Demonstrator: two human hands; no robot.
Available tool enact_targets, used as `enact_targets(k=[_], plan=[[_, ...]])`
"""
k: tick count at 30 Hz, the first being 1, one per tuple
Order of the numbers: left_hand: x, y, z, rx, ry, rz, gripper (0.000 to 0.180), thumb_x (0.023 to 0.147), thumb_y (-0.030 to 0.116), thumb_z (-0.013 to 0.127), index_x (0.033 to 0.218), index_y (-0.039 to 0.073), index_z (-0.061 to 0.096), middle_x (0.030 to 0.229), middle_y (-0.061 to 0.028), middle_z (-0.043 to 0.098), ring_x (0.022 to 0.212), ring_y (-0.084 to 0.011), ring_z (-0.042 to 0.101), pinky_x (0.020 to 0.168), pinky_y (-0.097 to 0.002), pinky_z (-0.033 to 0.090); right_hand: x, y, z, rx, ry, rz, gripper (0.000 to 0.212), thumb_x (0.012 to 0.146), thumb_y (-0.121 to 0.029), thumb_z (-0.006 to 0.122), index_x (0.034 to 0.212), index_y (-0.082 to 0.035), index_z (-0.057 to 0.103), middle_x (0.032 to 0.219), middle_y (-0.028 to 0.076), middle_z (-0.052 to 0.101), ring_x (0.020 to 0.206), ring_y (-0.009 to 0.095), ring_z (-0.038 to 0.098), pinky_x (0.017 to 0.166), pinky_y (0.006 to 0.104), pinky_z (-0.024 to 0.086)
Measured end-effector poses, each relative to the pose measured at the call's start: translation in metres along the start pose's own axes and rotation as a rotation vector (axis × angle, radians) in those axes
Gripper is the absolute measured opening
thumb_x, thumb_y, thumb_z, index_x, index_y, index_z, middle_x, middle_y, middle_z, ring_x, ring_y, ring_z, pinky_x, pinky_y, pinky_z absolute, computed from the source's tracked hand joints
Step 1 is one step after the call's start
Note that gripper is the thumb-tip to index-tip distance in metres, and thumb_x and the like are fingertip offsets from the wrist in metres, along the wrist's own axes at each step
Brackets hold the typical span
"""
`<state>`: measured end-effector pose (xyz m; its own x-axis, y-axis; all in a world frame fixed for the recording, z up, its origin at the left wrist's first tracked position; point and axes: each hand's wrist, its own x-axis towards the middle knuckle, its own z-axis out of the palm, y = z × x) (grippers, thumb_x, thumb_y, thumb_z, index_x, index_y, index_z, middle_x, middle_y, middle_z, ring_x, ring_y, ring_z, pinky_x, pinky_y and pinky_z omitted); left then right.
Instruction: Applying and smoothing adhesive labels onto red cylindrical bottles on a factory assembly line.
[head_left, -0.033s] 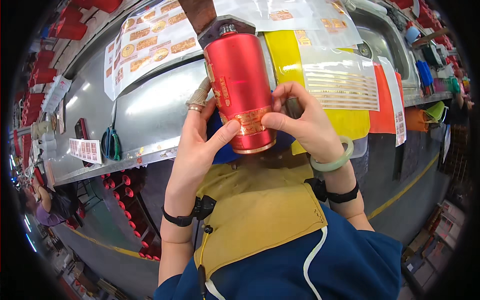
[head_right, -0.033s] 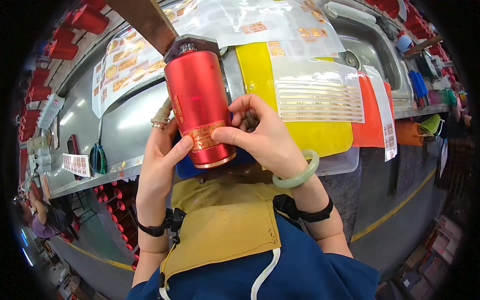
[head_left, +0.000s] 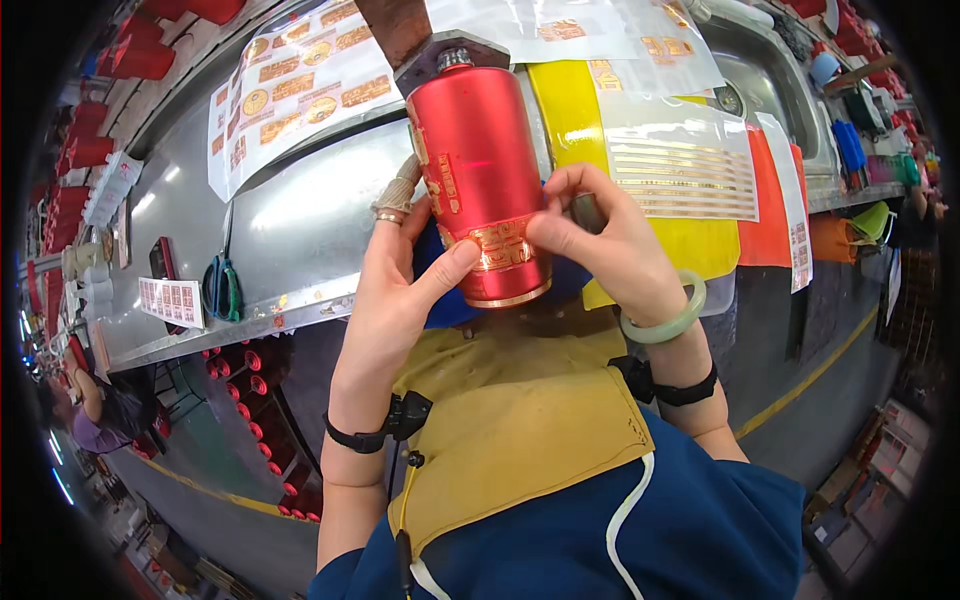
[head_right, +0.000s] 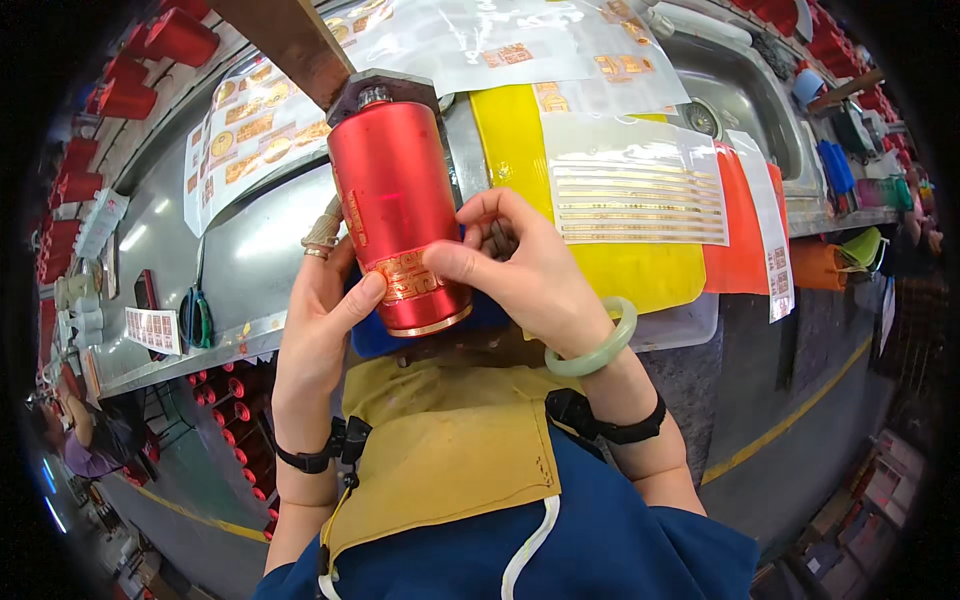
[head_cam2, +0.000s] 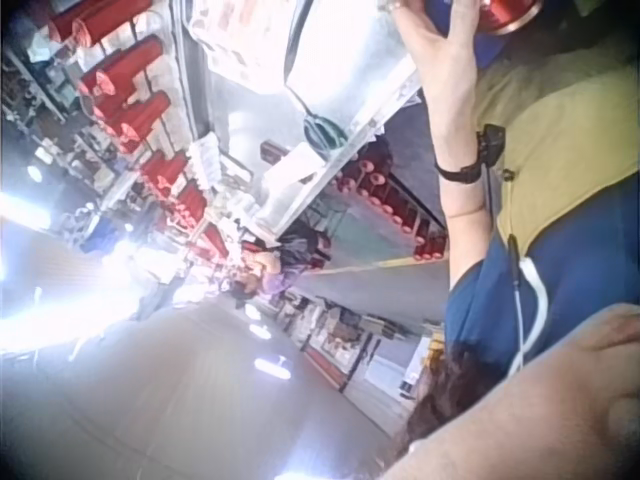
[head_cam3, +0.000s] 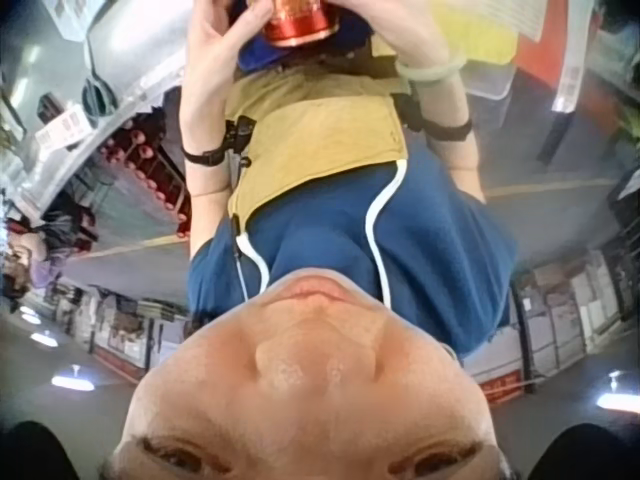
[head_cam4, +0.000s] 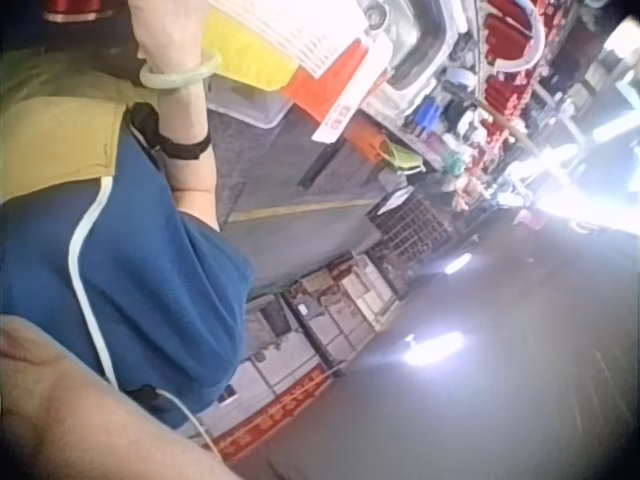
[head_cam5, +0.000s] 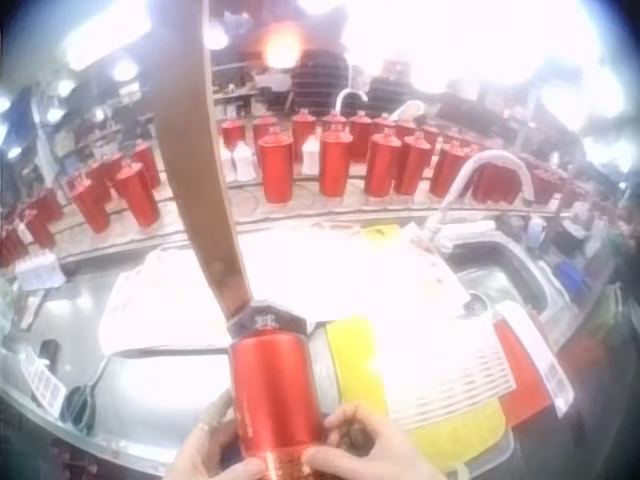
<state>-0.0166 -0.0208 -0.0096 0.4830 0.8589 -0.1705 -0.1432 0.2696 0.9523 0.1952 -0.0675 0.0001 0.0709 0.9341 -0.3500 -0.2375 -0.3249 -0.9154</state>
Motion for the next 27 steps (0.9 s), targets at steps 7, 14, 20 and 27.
enact_targets(k=[7, 14, 20, 27], plan=[[-0.001, 0.005, 0.003, -0.013, 0.012, -0.029, 0.088, 0.091, 0.012, 0.078, 0.160, 0.001, 0.024, 0.160, -0.0168, 0.036, 0.149, -0.0258, 0.033, 0.123, -0.0404, 0.024, 0.003, 0.008, -0.004, 0.012, -0.030, -0.040, 0.040, 0.088, -0.015, 0.083, 0.114, -0.002, 0.057, 0.086, -0.003, 0.057, 0.078, 0.005, 0.053, 0.071, 0.0207, 0.046], [-0.002, 0.005, 0.004, -0.033, 0.019, -0.051, 0.088, 0.091, 0.012, 0.077, 0.160, 0.001, 0.024, 0.160, -0.0175, 0.036, 0.149, -0.0263, 0.032, 0.123, -0.0405, 0.024, -0.007, -0.012, -0.013, -0.037, 0.053, -0.063, 0.040, 0.096, -0.012, 0.074, 0.128, 0.001, 0.054, 0.105, 0.002, 0.058, 0.094, 0.006, 0.055, 0.084, 0.0227, 0.048], [0.001, 0.001, 0.000, -0.038, 0.014, -0.037, 0.088, 0.092, 0.013, 0.077, 0.160, 0.000, 0.024, 0.158, -0.0175, 0.039, 0.149, -0.0265, 0.034, 0.123, -0.0408, 0.025, -0.023, -0.015, 0.012, -0.253, 0.068, -0.323, 0.025, 0.096, -0.004, 0.066, 0.120, 0.001, 0.060, 0.105, 0.008, 0.065, 0.092, 0.014, 0.062, 0.080, 0.0291, 0.051], [0.000, 0.006, 0.000, 0.013, -0.013, -0.019, 0.088, 0.092, 0.014, 0.077, 0.159, -0.002, 0.024, 0.159, -0.0187, 0.037, 0.149, -0.0257, 0.034, 0.123, -0.0406, 0.025, -0.020, -0.019, -0.004, -0.502, 0.326, -0.440, 0.020, 0.092, -0.002, 0.068, 0.112, 0.001, 0.067, 0.096, 0.014, 0.069, 0.081, 0.022, 0.066, 0.071, 0.0323, 0.052]])
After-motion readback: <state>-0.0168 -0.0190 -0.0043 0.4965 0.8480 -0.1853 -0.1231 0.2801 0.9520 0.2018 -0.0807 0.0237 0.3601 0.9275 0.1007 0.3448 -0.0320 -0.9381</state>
